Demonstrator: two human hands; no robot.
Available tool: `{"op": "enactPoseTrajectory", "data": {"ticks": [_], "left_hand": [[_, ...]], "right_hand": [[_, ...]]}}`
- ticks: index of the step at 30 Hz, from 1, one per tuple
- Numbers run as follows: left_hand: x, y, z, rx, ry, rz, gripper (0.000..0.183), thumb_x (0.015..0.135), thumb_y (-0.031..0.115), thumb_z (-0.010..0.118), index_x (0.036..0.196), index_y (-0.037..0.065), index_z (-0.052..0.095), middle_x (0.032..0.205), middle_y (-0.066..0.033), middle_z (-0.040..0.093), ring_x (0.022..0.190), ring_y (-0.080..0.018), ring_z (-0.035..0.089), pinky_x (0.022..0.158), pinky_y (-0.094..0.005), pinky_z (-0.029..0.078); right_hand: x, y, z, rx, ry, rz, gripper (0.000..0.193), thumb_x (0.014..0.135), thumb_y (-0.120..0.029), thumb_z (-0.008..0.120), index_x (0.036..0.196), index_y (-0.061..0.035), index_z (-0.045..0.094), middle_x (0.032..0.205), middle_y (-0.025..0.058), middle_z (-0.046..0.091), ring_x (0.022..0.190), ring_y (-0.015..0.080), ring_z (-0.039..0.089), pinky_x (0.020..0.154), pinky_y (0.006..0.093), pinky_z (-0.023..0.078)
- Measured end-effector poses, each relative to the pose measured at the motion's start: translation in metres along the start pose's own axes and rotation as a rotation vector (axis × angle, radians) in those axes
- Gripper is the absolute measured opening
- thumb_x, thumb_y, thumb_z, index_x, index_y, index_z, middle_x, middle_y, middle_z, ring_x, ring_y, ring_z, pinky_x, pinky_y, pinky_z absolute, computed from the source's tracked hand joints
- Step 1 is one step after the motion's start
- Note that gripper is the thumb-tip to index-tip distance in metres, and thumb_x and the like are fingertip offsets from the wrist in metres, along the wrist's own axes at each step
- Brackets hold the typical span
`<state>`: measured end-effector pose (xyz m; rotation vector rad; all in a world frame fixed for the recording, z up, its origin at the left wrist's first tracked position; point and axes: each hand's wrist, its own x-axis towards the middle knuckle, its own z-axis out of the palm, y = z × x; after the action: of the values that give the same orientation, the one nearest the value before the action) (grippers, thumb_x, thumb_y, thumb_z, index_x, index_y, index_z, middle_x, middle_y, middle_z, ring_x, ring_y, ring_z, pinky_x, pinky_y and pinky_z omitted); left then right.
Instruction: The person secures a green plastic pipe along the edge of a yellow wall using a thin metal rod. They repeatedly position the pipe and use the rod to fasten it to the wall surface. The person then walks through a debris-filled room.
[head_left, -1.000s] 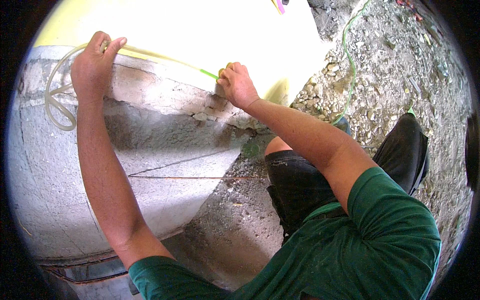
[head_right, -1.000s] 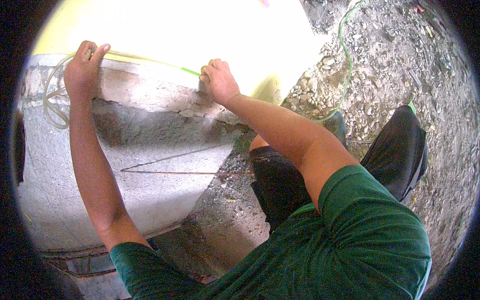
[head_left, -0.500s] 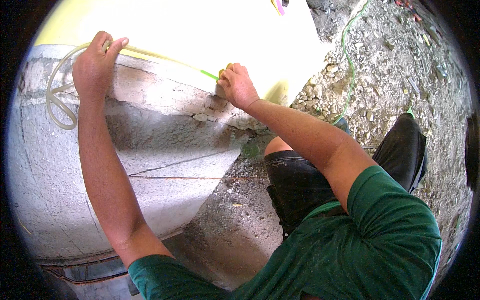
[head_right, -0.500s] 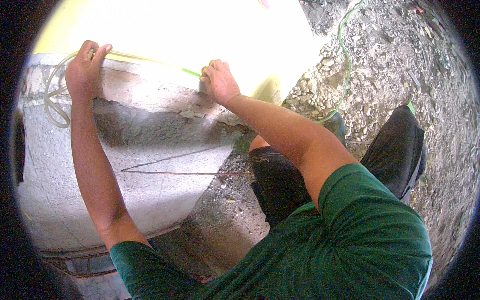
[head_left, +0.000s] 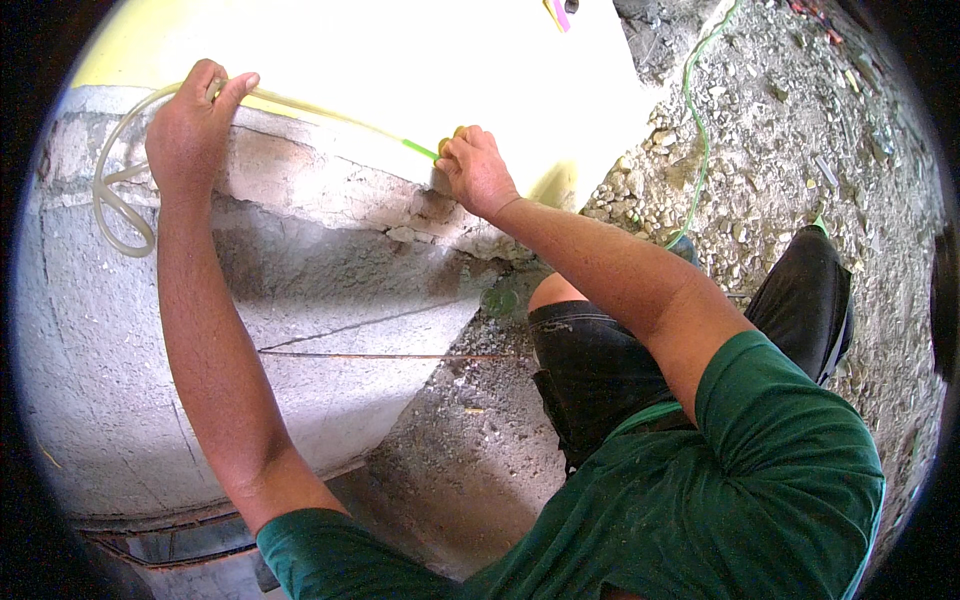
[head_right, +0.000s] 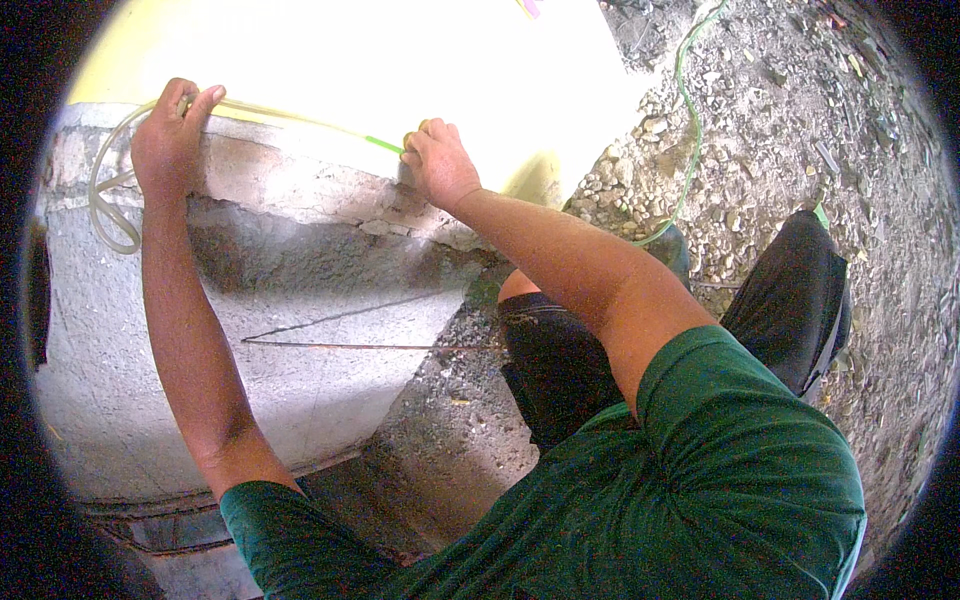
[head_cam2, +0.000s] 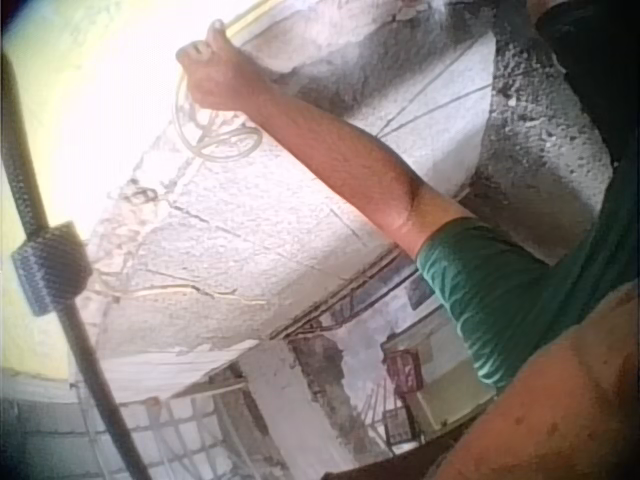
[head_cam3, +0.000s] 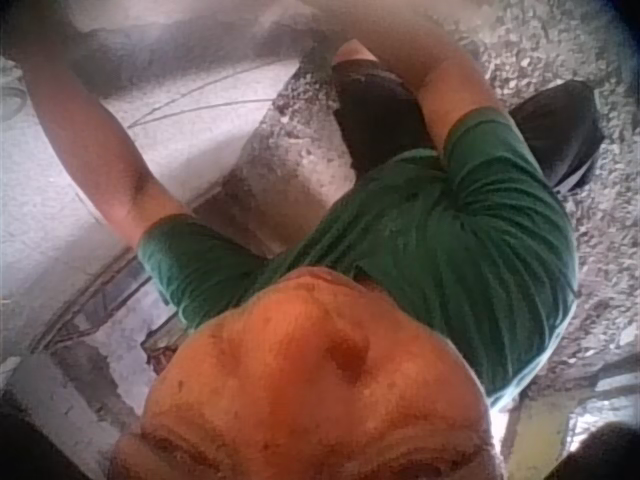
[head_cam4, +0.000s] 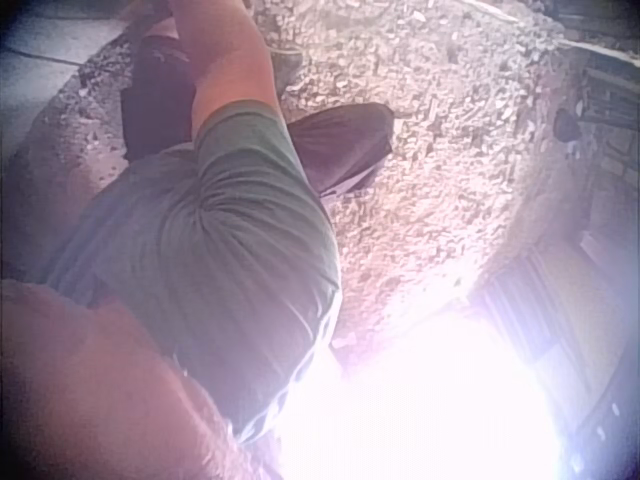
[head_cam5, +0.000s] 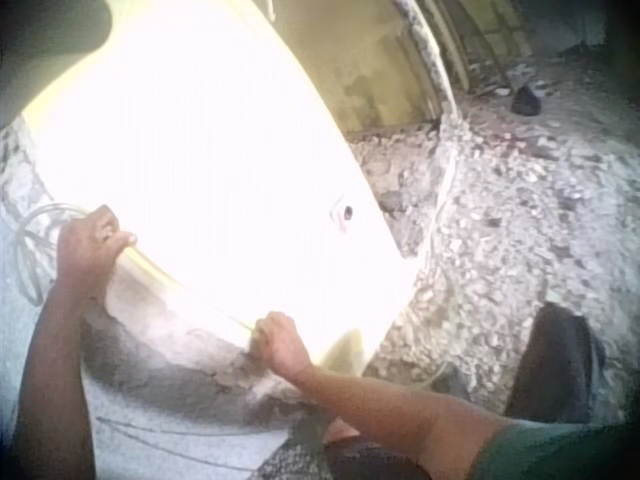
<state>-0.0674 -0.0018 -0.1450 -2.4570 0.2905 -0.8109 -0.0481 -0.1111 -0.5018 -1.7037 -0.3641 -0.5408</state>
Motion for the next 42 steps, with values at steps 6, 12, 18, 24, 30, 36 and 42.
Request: {"op": "enactPoseTrajectory", "data": {"ticks": [6,12,18,24,30,36,42], "left_hand": [[0.0001,-0.001,0.0004,0.002,0.008,0.008,0.043,0.088,0.055,0.064,0.097,0.013,0.063,0.073,-0.0116,0.064,0.066,-0.033,0.063,0.062,-0.0439,0.048],[0.0008,-0.0013,0.0015,0.007,0.004,-0.004,0.043,0.089,0.055,0.064,0.097,0.013,0.063,0.073,-0.012,0.064,0.067,-0.0326,0.064,0.062,-0.0436,0.048],[0.0007,-0.0004,0.0013,0.003,-0.002,-0.012,0.043,0.088,0.055,0.064,0.097,0.013,0.063,0.074,-0.0123,0.065,0.067,-0.0323,0.064,0.063,-0.043,0.048],[-0.0002,0.0018,-0.0001,0.006,-0.009,-0.035,0.044,0.088,0.055,0.064,0.098,0.013,0.064,0.075,-0.0126,0.065,0.069,-0.0322,0.065,0.064,-0.0428,0.049],[0.0001,0.0011,0.0014,-0.007,-0.004,-0.032,0.044,0.088,0.056,0.065,0.098,0.013,0.064,0.075,-0.0118,0.065,0.069,-0.032,0.064,0.064,-0.0424,0.048],[0.0001,0.0009,0.0003,-0.006,-0.02,-0.037,0.043,0.088,0.055,0.065,0.097,0.013,0.064,0.074,-0.013,0.064,0.069,-0.0337,0.064,0.064,-0.0437,0.048],[0.0004,0.0028,-0.0027,0.002,-0.025,-0.041,0.043,0.088,0.054,0.065,0.098,0.013,0.064,0.076,-0.0138,0.066,0.071,-0.0348,0.065,0.065,-0.0443,0.049]], "right_hand": [[-0.0001,-0.0001,-0.0003,0.005,-0.006,0.011,0.013,0.088,-0.014,0.065,0.099,-0.0078,0.062,0.107,0.0136,0.052,0.101,0.0355,0.049,0.092,0.0441,0.045],[0.0001,0.0002,0.0004,-0.001,0.004,-0.002,0.013,0.088,-0.014,0.065,0.098,-0.0077,0.062,0.105,0.0137,0.052,0.101,0.0356,0.049,0.092,0.0444,0.045],[0.0001,0.0007,0.0015,0.009,0.017,-0.002,0.012,0.088,-0.014,0.065,0.097,-0.0076,0.062,0.104,0.0137,0.053,0.1,0.0355,0.049,0.091,0.0445,0.044],[-0.0001,0.0001,0.0007,-0.002,0.025,-0.027,0.012,0.087,-0.014,0.066,0.097,-0.0076,0.062,0.103,0.0135,0.053,0.1,0.0351,0.049,0.09,0.0445,0.044],[-0.001,-0.0005,0.0,0.007,0.019,-0.011,0.012,0.087,-0.014,0.066,0.097,-0.0076,0.062,0.104,0.0136,0.052,0.1,0.0355,0.049,0.091,0.0449,0.044],[-0.0006,-0.0006,0.0006,0.011,0.013,-0.006,0.012,0.088,-0.013,0.065,0.098,-0.0074,0.062,0.104,0.014,0.052,0.1,0.036,0.049,0.091,0.045,0.044],[0.0001,-0.0007,-0.0005,-0.007,-0.006,-0.002,0.012,0.088,-0.013,0.064,0.098,-0.0074,0.062,0.104,0.0139,0.052,0.1,0.0359,0.049,0.091,0.0447,0.044]]}}
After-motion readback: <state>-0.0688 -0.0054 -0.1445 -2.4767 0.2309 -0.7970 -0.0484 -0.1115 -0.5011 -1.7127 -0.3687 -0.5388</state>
